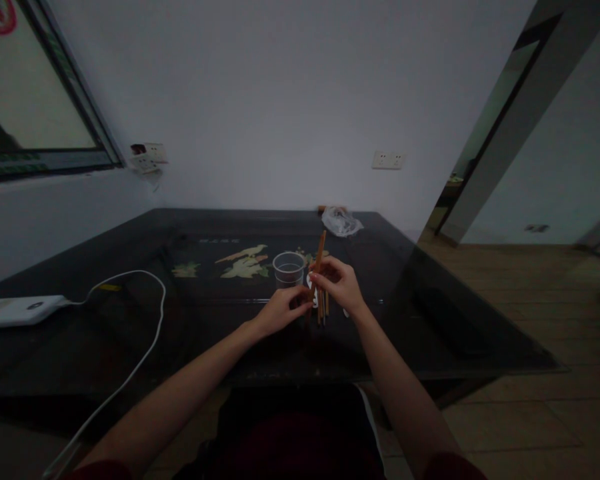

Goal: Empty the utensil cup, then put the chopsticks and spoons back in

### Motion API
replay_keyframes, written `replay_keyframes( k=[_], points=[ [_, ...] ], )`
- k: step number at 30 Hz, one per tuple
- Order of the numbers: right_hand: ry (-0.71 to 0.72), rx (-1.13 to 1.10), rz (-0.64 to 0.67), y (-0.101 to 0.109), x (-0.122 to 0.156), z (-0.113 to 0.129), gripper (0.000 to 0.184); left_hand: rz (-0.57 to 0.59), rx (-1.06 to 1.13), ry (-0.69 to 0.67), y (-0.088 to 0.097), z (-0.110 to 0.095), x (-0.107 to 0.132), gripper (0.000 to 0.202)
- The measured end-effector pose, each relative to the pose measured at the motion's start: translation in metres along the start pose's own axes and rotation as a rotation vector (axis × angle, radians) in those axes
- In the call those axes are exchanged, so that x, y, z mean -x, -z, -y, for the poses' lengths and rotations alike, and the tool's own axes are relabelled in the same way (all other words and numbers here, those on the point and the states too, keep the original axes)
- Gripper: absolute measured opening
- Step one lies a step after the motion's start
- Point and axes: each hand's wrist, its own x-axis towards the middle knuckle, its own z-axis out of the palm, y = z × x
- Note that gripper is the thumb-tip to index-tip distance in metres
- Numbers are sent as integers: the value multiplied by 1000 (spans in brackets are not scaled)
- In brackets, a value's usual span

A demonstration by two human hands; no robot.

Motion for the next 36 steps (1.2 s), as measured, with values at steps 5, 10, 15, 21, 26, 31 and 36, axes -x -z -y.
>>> replay_keyframes(
  k=[5, 10, 15, 21, 26, 31, 36],
  points=[
    [-23, 25, 61, 2, -1, -2, 28, 34, 4, -4, 3, 2, -1, 25],
    [-27, 38, 112, 2, -1, -2, 28, 32, 30, -7, 3, 7, -1, 27],
    [-29, 32, 116, 1, -1, -1, 28, 46, -5, -37, 5, 5, 0, 25],
    [-20, 74, 95, 1, -1, 0, 28, -61, -4, -26, 2, 4, 2, 26],
    [14, 135, 70, 0, -2, 2, 28, -153, 0, -12, -4, 4, 3, 24],
    [16, 124, 63, -1, -2, 3, 29, -185, -39, -43, -7, 2, 4, 17],
    [-45, 39, 113, 1, -2, 1, 30, -169, -61, -97, -7, 4, 3, 18]
  ],
)
